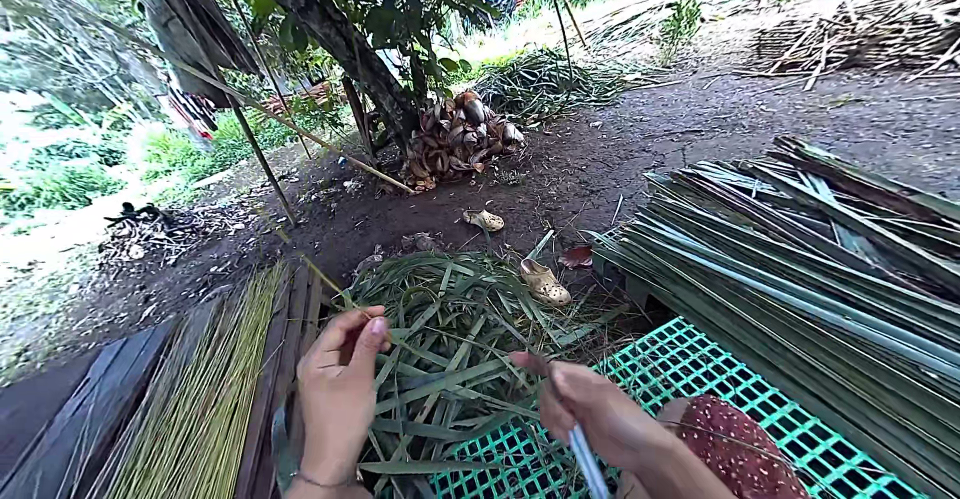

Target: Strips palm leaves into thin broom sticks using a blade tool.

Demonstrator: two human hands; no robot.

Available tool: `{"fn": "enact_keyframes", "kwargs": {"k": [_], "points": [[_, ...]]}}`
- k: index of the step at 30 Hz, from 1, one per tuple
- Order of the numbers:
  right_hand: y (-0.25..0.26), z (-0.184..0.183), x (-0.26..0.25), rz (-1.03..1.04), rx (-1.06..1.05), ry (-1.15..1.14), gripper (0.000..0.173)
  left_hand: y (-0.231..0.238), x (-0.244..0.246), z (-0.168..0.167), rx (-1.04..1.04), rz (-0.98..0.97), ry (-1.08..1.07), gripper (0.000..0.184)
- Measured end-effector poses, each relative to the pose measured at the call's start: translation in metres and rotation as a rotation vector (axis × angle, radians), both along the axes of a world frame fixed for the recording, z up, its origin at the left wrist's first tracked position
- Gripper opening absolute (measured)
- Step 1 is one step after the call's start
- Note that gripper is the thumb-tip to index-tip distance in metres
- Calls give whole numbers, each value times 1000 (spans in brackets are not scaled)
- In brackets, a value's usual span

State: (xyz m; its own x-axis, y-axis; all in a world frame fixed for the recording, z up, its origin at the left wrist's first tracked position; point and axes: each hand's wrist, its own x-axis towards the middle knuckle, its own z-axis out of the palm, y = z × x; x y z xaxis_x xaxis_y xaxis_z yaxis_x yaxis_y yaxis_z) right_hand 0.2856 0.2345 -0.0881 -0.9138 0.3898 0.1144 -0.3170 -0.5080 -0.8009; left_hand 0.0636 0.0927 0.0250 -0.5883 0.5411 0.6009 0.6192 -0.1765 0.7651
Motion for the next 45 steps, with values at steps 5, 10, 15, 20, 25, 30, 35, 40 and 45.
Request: {"fn": "enact_keyframes", "kwargs": {"k": [5, 10, 15, 20, 25, 30, 35, 40, 45], "points": [[-45, 22, -38, 68, -237, 247, 41, 3, 44, -20, 14, -220, -102, 13], [-61, 25, -49, -87, -456, 256, 37, -10, 53, -29, -97, -295, -182, 20], [-42, 12, -50, -347, -500, 209, 38, -22, 39, -25, -119, -307, -182, 25], [22, -21, -36, -741, -617, 84, 41, -38, 11, -20, -26, -222, -193, 25], [40, -41, -17, -762, -651, -1, 42, -41, 3, -19, 19, -129, -205, 28], [-31, -6, -31, -144, -302, 213, 42, -19, 46, -33, -171, -170, -370, 23], [-40, 1, -39, -323, -369, 237, 33, -24, 49, -24, -123, -181, -483, 28], [-14, 0, -26, -547, -435, 182, 39, -33, 37, -19, -76, -147, -441, 29], [-22, 3, -26, -533, -413, 205, 36, -29, 43, -28, -87, -261, -379, 24]]}}
